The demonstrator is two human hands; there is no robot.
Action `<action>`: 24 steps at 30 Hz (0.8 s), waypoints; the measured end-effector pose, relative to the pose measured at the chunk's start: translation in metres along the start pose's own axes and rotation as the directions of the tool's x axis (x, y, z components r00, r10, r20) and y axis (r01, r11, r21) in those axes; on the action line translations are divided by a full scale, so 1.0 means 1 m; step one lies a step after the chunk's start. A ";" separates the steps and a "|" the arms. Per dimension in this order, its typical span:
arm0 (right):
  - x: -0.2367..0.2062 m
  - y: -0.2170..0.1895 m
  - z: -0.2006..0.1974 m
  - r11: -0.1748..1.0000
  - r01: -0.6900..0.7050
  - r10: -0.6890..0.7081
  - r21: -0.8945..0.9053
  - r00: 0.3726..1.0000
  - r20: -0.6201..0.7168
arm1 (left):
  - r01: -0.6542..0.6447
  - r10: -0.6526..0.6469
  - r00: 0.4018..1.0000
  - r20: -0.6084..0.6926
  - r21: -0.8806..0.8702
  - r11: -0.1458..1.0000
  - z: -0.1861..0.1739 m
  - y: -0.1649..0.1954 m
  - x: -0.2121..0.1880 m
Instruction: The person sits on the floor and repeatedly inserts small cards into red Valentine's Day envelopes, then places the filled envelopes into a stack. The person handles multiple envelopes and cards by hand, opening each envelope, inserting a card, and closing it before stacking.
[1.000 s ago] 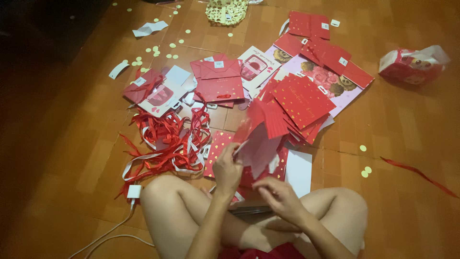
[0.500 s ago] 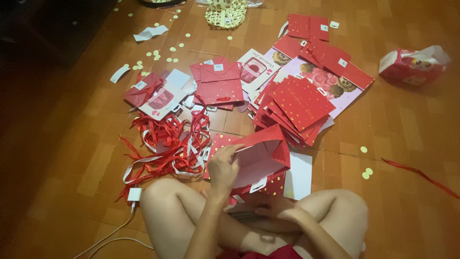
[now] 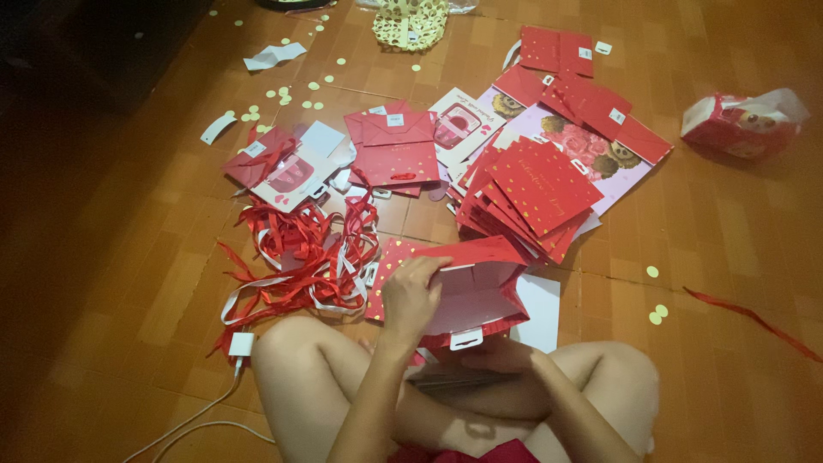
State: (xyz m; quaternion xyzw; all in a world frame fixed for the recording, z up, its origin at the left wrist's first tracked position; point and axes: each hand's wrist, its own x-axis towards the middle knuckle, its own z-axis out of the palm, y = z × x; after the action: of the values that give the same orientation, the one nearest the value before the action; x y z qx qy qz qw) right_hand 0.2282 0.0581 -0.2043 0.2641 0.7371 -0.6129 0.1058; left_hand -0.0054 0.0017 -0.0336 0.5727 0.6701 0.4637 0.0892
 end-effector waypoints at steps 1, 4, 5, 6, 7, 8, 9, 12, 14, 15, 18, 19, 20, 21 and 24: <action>-0.001 0.001 0.001 0.998 0.053 -0.053 -0.018 0.998 0.019 | -0.001 0.001 1.000 0.005 0.005 1.000 0.000 0.000 0.001; -0.004 -0.002 0.005 0.986 -0.068 0.082 -0.155 0.993 0.085 | -0.007 0.007 1.000 0.024 0.016 1.000 0.002 -0.001 0.001; -0.005 -0.003 0.005 0.991 -0.101 0.104 -0.084 0.994 0.041 | -0.009 0.008 0.999 0.032 0.018 1.000 0.002 -0.002 0.001; -0.006 -0.005 0.005 0.992 -0.129 0.129 -0.012 0.992 -0.001 | -0.011 0.010 0.999 0.039 0.020 1.000 0.003 -0.002 0.001; -0.006 -0.007 0.005 0.986 -0.153 0.156 0.061 0.987 -0.041 | -0.019 0.018 0.999 0.039 0.015 1.000 0.004 -0.003 0.000; -0.006 -0.010 0.004 0.988 -0.152 0.152 0.015 0.988 -0.016 | -0.027 0.026 0.999 0.040 0.010 1.000 0.006 -0.003 -0.001; -0.006 -0.012 0.002 0.989 -0.148 0.148 -0.032 0.989 0.007 | -0.036 0.035 0.999 0.039 0.005 0.999 0.007 -0.003 -0.002; -0.006 -0.022 -0.002 0.970 -0.238 0.239 0.055 0.971 -0.014 | -0.061 0.060 0.996 0.068 0.016 0.998 0.009 -0.004 -0.002; -0.006 -0.029 -0.003 0.951 -0.309 0.309 0.008 0.949 -0.066 | -0.047 0.049 0.996 0.068 -0.032 0.998 0.009 -0.004 -0.002; -0.006 -0.032 -0.003 0.936 -0.336 0.325 -0.107 0.940 -0.104 | -0.039 0.043 0.997 0.070 -0.057 0.998 0.009 -0.003 -0.002; -0.005 -0.035 0.001 0.921 -0.289 0.233 -0.260 0.946 -0.227 | -0.039 0.050 0.997 0.058 -0.169 0.985 0.010 -0.001 -0.003; -0.004 -0.034 0.004 0.925 -0.252 0.178 -0.283 0.948 -0.264 | -0.022 0.038 0.996 0.075 -0.204 0.979 0.010 0.000 -0.004; -0.003 -0.032 0.007 0.899 -0.247 0.128 -0.361 0.938 -0.322 | -0.002 0.025 0.996 0.091 -0.239 0.971 0.010 0.001 -0.005; -0.003 -0.030 0.010 0.865 -0.247 0.075 -0.436 0.924 -0.374 | 0.018 0.012 0.994 0.109 -0.275 0.961 0.011 0.003 -0.007; -0.007 -0.022 0.017 0.675 -0.100 -0.260 -0.731 0.895 -0.363 | 0.022 -0.031 0.999 -0.043 -0.197 0.980 0.017 0.006 -0.009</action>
State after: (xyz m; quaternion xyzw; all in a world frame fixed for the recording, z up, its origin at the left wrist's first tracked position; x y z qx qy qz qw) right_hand 0.2201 0.0375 -0.1861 0.2964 0.9351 -0.1939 0.0064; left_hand 0.0129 0.0022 -0.0429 0.5414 0.6304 0.5393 0.1362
